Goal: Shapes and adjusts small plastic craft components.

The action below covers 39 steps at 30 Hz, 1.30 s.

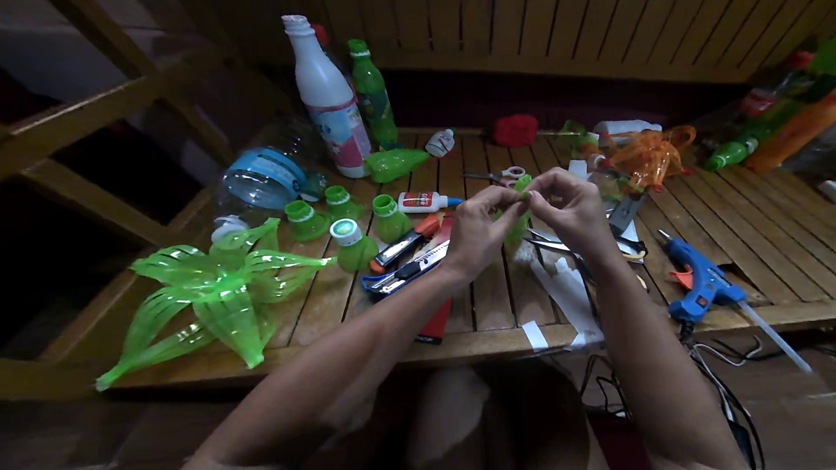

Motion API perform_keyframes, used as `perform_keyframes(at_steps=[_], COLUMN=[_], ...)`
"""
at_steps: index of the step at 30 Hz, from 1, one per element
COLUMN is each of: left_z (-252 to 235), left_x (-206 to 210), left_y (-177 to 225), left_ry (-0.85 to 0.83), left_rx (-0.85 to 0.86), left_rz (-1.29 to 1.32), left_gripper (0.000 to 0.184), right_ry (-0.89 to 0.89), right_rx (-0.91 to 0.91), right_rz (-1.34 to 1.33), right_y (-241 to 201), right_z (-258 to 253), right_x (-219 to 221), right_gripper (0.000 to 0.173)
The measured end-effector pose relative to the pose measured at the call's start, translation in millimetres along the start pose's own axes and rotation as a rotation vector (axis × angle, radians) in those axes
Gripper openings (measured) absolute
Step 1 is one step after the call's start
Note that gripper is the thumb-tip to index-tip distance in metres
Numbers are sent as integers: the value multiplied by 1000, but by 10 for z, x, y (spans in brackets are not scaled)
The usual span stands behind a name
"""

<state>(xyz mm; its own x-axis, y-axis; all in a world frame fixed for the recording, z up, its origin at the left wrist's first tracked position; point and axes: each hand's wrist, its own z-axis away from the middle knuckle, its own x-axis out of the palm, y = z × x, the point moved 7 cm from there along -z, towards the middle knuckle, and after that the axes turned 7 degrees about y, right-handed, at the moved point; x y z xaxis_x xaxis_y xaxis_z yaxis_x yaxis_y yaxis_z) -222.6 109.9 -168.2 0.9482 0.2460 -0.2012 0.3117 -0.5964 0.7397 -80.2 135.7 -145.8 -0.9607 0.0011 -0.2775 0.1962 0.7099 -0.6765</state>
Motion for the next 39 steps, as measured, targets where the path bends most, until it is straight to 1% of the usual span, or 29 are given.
perform_keyframes(at_steps=[5,9,17,24,27,34,39], left_z=[-29,-30,-55,-39,-33,-39,-30], left_x=[-11,-18,-37,-15,-19,-48,-35], left_y=[6,-17,-38,-15,-25,-44,-47], left_ry=[-20,-17,-25,-17,-11,23,-3], left_rx=[40,71,35,5,0,1,-29], left_rz=[-25,10,14,64,68,100,38], left_gripper=[12,12,13,12,11,10,15], right_ry=[-19,-21,-14,-41,-58,-77,-83], right_rx=[-11,4,37,79,93,82,97], right_rz=[-16,-43,-110,-130,-137,-114,-99], right_y=[-6,1,9,-2,-8,-17,-4], right_z=[1,13,5,4,9,-7,-4], right_x=[11,10,17,-19,-15,-28,-26], right_gripper=[9,7,6,13,9,7,6])
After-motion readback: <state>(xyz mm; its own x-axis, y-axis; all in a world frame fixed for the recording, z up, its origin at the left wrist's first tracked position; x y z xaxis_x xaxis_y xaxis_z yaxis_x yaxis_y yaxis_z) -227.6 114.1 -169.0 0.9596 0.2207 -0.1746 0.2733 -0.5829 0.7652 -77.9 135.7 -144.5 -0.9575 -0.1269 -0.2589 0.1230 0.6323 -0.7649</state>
